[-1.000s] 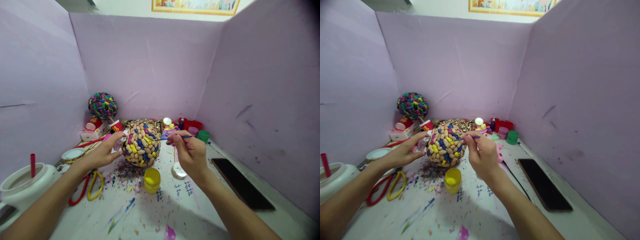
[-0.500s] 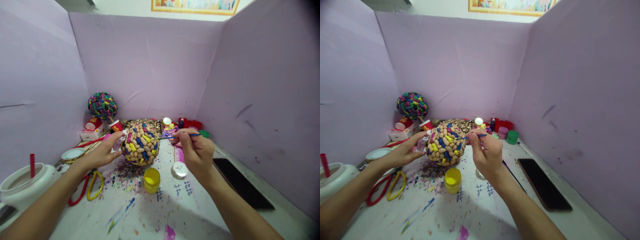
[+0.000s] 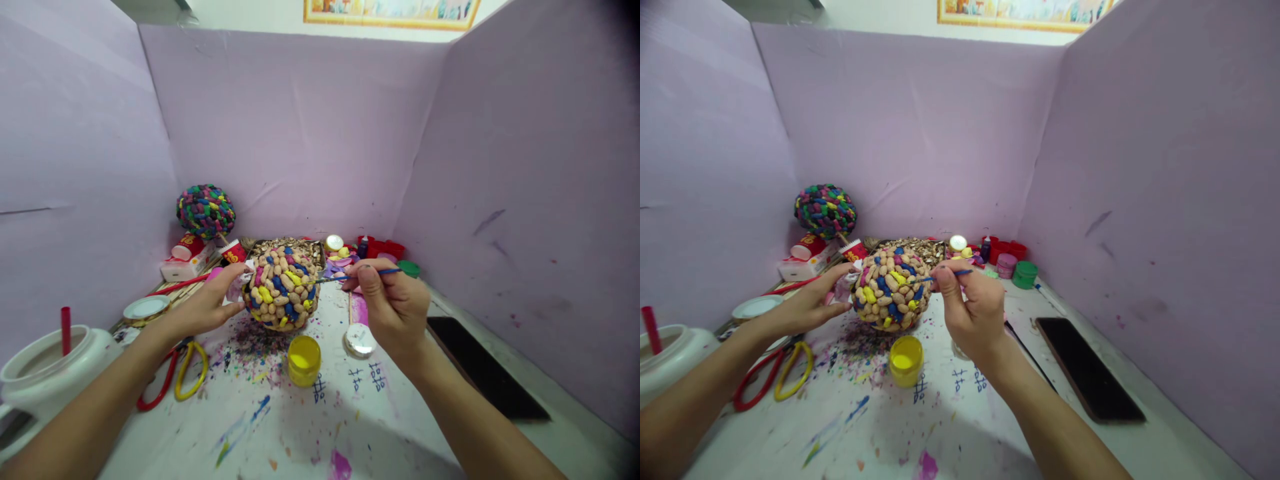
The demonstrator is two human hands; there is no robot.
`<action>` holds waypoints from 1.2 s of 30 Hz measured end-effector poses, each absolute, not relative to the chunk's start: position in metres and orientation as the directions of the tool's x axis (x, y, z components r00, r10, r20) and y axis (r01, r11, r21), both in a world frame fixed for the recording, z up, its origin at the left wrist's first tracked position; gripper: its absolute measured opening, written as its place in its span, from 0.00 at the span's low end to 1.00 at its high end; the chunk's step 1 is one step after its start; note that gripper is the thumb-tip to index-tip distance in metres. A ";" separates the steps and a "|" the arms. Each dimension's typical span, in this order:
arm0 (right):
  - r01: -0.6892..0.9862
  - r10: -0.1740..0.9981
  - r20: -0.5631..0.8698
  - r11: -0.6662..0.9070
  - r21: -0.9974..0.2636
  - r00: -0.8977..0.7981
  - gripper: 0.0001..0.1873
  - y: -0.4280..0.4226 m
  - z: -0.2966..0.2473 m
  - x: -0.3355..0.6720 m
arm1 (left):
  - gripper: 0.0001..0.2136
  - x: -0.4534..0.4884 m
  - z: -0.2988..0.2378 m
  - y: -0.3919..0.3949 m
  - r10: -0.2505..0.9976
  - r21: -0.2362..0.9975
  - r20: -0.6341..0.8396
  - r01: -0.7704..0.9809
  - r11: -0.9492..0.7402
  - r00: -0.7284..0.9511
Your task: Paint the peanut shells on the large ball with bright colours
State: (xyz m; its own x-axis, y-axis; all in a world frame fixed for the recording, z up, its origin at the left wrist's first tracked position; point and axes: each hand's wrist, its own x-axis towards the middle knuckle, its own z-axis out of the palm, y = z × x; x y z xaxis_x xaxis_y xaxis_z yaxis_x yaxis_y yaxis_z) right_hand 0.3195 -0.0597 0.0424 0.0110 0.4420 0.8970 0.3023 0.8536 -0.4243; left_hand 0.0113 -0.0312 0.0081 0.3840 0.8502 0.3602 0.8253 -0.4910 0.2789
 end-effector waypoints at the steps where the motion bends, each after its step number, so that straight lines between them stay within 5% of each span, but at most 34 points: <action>1: 0.309 0.442 0.897 0.852 -0.422 0.004 0.08 -0.060 0.042 0.319 | 0.29 0.011 0.008 -0.031 0.850 0.280 0.360 0.824 -0.492 0.385; 25: 0.407 0.435 0.889 0.844 -0.349 -0.141 0.13 -0.066 0.048 0.320 | 0.28 0.017 0.012 -0.034 0.845 0.282 0.367 0.819 -0.500 0.389; 36: 0.518 0.674 0.522 0.738 -0.433 -0.523 0.17 -0.065 0.044 0.312 | 0.28 0.016 0.010 -0.034 0.839 0.279 0.371 0.814 -0.509 0.398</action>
